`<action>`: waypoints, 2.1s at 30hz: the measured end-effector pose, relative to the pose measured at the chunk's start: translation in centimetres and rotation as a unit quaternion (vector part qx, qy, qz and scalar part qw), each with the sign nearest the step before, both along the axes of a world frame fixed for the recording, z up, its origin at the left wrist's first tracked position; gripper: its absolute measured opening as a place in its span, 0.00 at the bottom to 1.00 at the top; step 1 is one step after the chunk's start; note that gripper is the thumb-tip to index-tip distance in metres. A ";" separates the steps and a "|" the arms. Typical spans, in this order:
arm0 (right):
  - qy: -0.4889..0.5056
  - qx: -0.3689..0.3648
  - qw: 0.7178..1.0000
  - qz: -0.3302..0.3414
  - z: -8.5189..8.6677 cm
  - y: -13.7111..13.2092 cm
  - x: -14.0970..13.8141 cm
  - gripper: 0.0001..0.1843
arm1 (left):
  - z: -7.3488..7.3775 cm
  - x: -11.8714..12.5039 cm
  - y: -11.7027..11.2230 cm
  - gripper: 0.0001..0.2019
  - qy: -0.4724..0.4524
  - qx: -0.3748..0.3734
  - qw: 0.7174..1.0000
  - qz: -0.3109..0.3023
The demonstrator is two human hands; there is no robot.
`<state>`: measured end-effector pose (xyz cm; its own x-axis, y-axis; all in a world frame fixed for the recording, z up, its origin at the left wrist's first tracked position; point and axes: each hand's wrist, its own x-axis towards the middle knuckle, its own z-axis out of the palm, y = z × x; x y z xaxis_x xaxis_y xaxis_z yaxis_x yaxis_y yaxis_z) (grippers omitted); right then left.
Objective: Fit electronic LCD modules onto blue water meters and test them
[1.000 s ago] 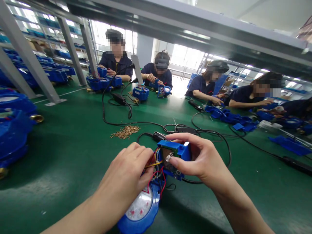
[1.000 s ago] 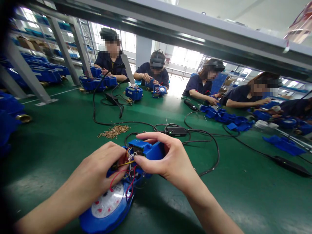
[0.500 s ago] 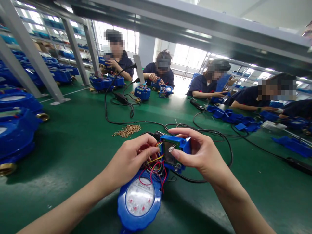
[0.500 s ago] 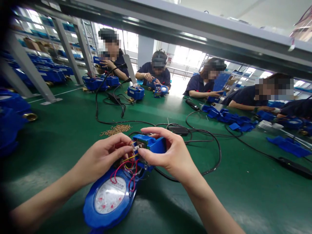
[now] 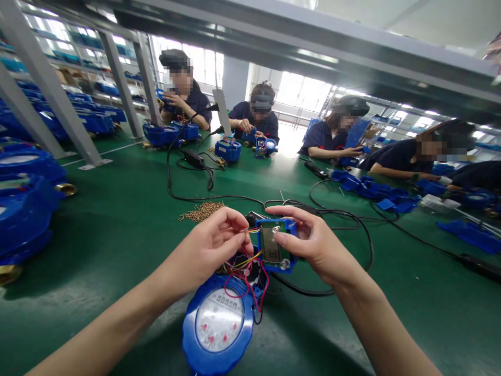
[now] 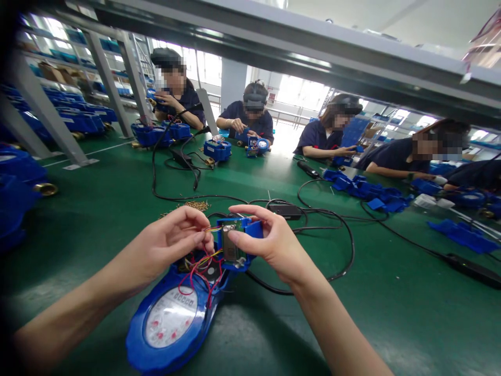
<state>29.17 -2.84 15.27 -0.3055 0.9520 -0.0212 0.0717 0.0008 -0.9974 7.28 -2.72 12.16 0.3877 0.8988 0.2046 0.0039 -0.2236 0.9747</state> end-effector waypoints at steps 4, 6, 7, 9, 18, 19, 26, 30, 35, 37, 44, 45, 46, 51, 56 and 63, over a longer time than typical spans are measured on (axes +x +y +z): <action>0.013 -0.016 1.000 0.013 -0.5 0.2 -0.2 0.26 | 0.3 -0.2 -0.3 0.07 -0.018 -0.080 0.996 -0.031; 0.014 -0.020 1.000 0.009 -0.6 0.0 -0.4 0.26 | 0.3 -0.1 -0.3 0.09 0.001 -0.083 0.996 -0.016; 0.012 -0.023 1.000 0.004 -0.7 0.0 -0.4 0.26 | 0.3 -0.1 -0.4 0.10 0.011 -0.084 0.996 -0.011; 0.003 -0.022 1.000 -0.011 -0.7 -0.2 -0.6 0.25 | 0.3 0.0 -0.4 0.12 0.031 -0.083 0.996 -0.005; -0.029 0.017 0.997 -0.065 -0.9 -0.5 -1.0 0.22 | 0.3 0.1 -0.6 0.13 0.085 -0.036 0.995 -0.023; -0.031 0.019 0.997 -0.069 -0.9 -0.5 -1.1 0.22 | 0.4 0.1 -0.6 0.13 0.085 -0.036 0.995 -0.027; 0.012 -0.019 0.998 -0.056 -1.1 -0.4 -1.0 0.22 | 0.1 0.2 -0.8 0.12 0.092 -0.016 0.996 -0.008; 0.078 -0.047 0.996 -0.015 -1.5 -0.1 -0.9 0.21 | -0.3 0.1 -0.7 0.12 0.091 0.001 0.996 0.002; 0.096 -0.045 0.994 0.001 -1.9 0.2 -0.8 0.21 | -0.1 0.0 -0.5 0.12 0.068 -0.026 0.997 -0.016; 0.077 -0.037 0.996 -0.008 -1.8 0.2 -0.8 0.22 | 0.0 0.0 -0.6 0.12 0.056 -0.034 0.998 -0.020; 0.100 -0.036 0.994 0.012 -1.9 0.3 -0.6 0.19 | 0.3 -0.3 -0.7 0.12 0.040 -0.072 0.996 -0.027; 0.111 -0.040 0.993 0.020 -1.9 0.3 -0.7 0.19 | 0.3 -0.4 -0.6 0.12 0.037 -0.076 0.996 -0.030; 0.121 -0.045 0.991 0.028 -2.0 0.3 -0.7 0.19 | 0.2 -0.4 -0.5 0.12 0.034 -0.078 0.996 -0.032; 0.165 -0.081 0.981 0.068 -2.4 0.5 -1.2 0.20 | -0.1 0.0 -0.5 0.12 0.052 -0.058 0.997 -0.017; 0.172 -0.082 0.978 0.082 -2.7 0.8 -1.3 0.21 | 0.1 0.6 -0.9 0.12 0.091 -0.029 0.995 0.042; 0.163 -0.087 0.978 0.099 -2.6 1.1 -0.9 0.24 | -0.2 -0.3 0.5 0.09 0.009 0.025 1.000 -0.004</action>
<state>28.24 -1.69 12.63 -0.5005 0.8644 -0.0479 -0.2341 -0.1884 -0.9538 7.01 -2.24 11.91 0.3985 0.8847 0.2420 0.0202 -0.2723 0.9620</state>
